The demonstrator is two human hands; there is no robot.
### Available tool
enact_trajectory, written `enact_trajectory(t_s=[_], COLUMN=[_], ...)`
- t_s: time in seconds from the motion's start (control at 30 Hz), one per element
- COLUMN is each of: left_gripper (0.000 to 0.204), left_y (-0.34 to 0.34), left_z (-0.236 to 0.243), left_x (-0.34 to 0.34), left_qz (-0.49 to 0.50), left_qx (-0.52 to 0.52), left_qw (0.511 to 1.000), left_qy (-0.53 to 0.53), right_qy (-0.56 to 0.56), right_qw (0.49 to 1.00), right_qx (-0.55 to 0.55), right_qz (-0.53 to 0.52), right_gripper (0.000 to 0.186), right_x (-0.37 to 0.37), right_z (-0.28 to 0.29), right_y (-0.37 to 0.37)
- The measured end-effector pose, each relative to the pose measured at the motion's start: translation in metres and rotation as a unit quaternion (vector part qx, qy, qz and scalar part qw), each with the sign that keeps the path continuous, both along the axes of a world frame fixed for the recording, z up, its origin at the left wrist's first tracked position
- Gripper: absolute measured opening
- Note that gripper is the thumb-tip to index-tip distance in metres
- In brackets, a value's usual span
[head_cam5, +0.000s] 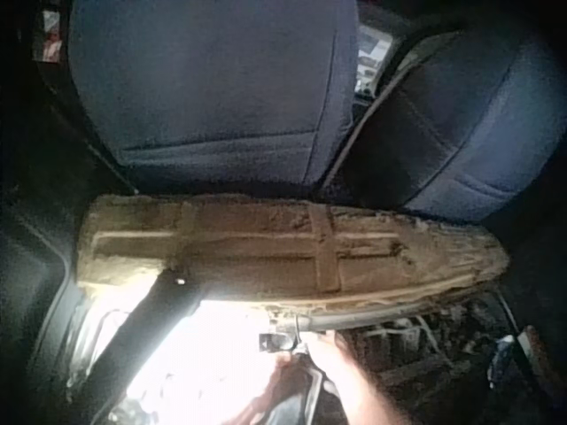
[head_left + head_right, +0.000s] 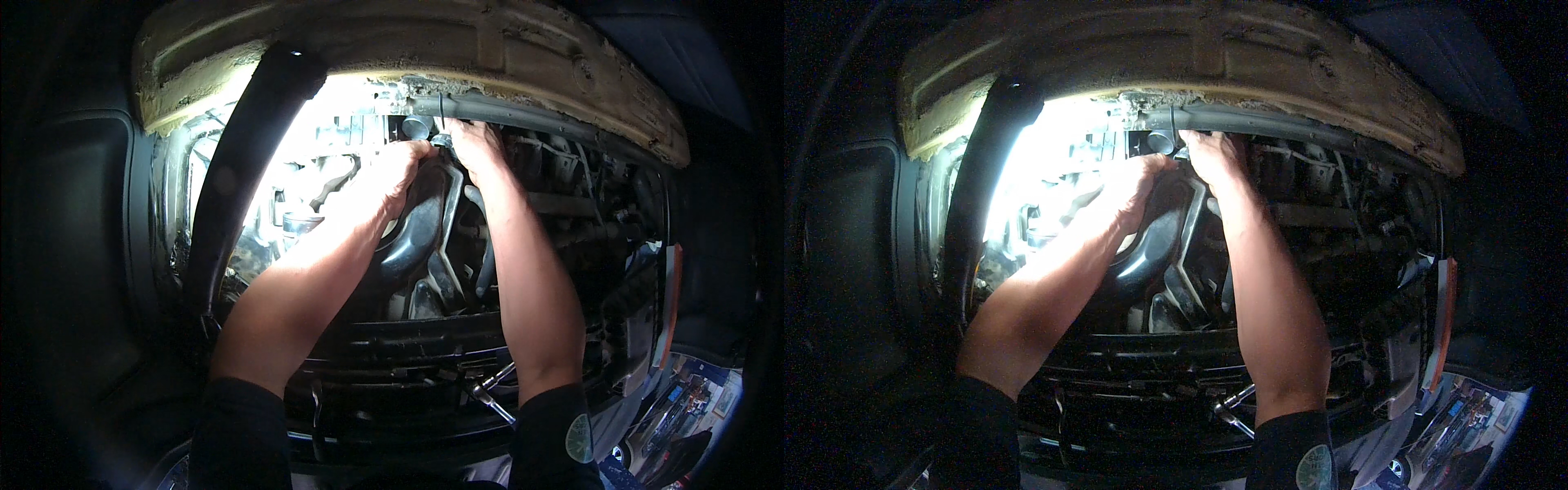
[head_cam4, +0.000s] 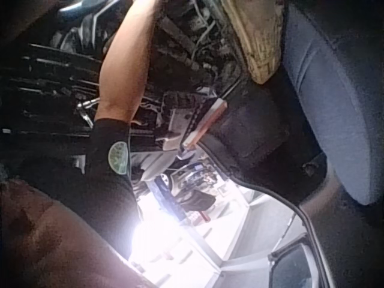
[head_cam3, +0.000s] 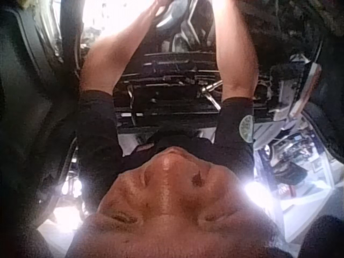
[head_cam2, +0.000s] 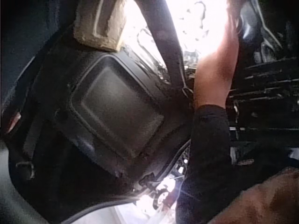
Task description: The person works under the hood of a car, using a ratchet and screwdriver to remove and adjust components in the engine bay. The person removes a hose clamp, detaches a hose, and manipulates engine parts with both hands.
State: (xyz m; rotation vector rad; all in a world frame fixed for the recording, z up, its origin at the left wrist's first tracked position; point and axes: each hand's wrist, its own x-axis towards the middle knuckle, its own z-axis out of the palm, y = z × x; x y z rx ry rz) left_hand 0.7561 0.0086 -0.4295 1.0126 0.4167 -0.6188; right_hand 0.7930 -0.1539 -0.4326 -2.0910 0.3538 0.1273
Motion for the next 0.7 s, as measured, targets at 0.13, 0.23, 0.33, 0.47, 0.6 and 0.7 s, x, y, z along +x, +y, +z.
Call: enact_trajectory(t_s=[0.13,0.23,0.33,0.47,0.6,0.7], left_gripper=[0.039,0.051,0.045,0.039,0.029,0.029], left_y=[-0.004,-0.004,-0.004,-0.005,-0.015,-0.017], left_z=[0.007,0.015,0.019,0.015,0.002,-0.004], left_x=[0.002,0.002,0.004,0.017,0.014,0.013], left_qz=[0.001,-0.027,-0.061,-0.116,-0.019,0.004], left_qx=[-0.068,0.077,0.137,0.033,0.055,0.004], left_qw=[0.997,0.997,0.988,0.991,0.998,1.0], left_qy=[0.045,-0.002,-0.034,0.066,-0.009,0.012], right_qy=[0.014,0.037,0.042,0.066,0.051,0.086], right_qw=[0.997,0.994,0.996,0.997,0.997,0.994], right_qx=[0.075,0.103,0.078,0.034,0.038,0.046], right_qz=[-0.022,-0.014,-0.007,0.003,-0.049,-0.042], right_gripper=[0.063,0.072,0.072,0.066,0.059,0.056], right_x=[0.0,0.0,-0.001,-0.003,-0.004,-0.004], right_z=[0.002,0.007,0.016,0.029,0.033,0.033], right_y=[-0.001,-0.001,-0.001,0.005,0.01,0.01])
